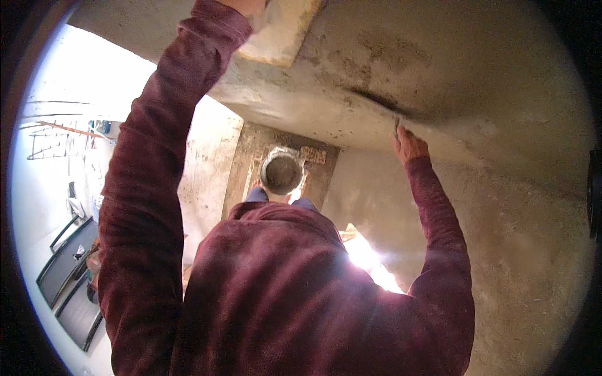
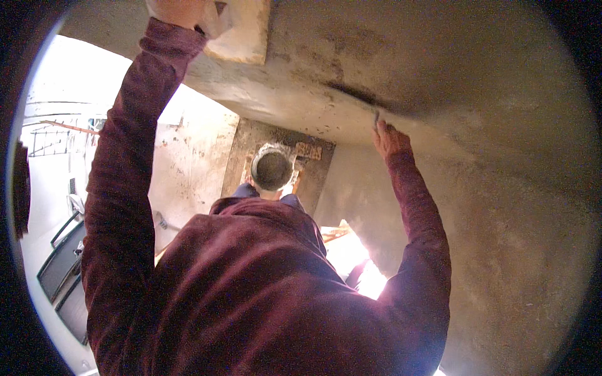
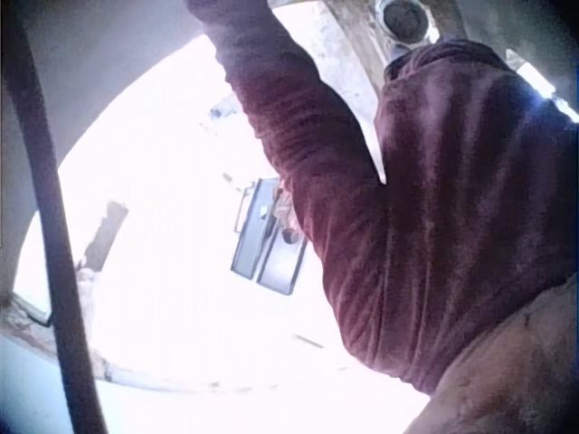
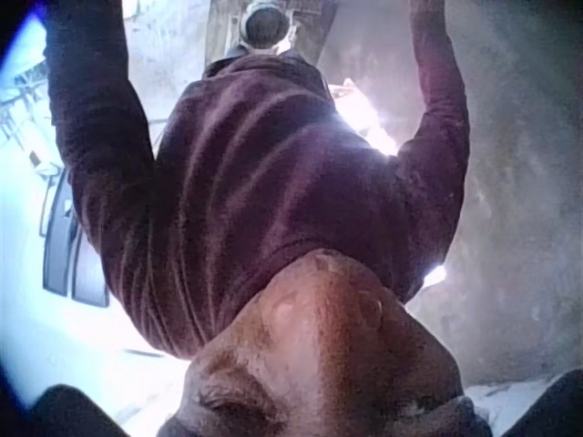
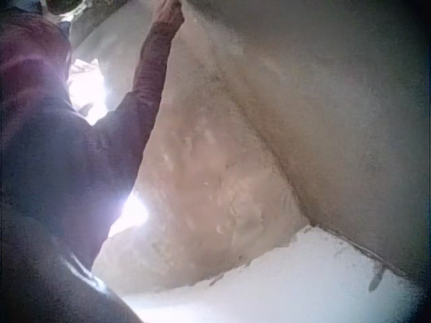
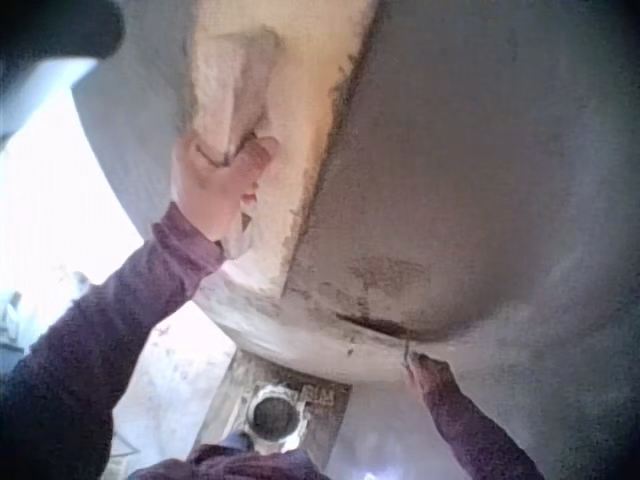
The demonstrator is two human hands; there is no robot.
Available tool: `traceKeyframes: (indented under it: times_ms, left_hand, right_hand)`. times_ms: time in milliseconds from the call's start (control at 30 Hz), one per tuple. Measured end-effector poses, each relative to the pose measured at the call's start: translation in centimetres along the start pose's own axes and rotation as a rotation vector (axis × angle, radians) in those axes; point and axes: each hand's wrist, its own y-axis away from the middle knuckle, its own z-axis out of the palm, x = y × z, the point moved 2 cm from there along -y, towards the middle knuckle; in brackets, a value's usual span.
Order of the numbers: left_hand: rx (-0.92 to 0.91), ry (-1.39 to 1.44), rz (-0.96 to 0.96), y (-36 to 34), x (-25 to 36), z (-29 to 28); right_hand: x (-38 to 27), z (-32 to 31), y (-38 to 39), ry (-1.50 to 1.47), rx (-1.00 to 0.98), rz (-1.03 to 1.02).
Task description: The person applies plaster to a ceiling using a trowel and a hawk, then splashes liquid from a plastic cup onto the surface while smoothing it with a wooden float.
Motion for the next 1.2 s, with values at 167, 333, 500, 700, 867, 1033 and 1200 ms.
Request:
traceKeyframes:
  times_ms: [167,333,500,700,867,1033,1200]
  left_hand:
    - [0.01,0.008,-0.046,0.2,-0.6,0.2]
    - [-0.008,0.031,0.001,0.4,-0.3,0.3]
    - [0.027,0.035,-0.044,0.6,-0.5,0.4]
    - [-0.018,0.05,-0.034,0.5,-0.7,0.3]
    - [-0.008,0.032,-0.011,0.4,-0.8,0.1]
    - [-0.012,0.037,-0.029,0.8,-0.3,0.4]
    - [-0.016,0.014,-0.069,0.2,-1.4,0.0]
  right_hand:
    - [0.0,0.3,-0.8,-0.034,0.112,-0.002]
    - [0.2,0.5,-1.1,-0.02,0.061,-0.021]
    - [0.7,1.6,-0.7,0.02,0.012,-0.006]
    - [0.6,2.7,-0.7,-0.108,0.133,-0.11]
    - [0.3,3.9,-1.7,-0.037,-0.061,-0.007]
    - [-0.4,4.6,-2.6,-0.025,-0.102,0.002]
    - [-1.1,5.8,-2.9,0.015,-0.157,0.038]
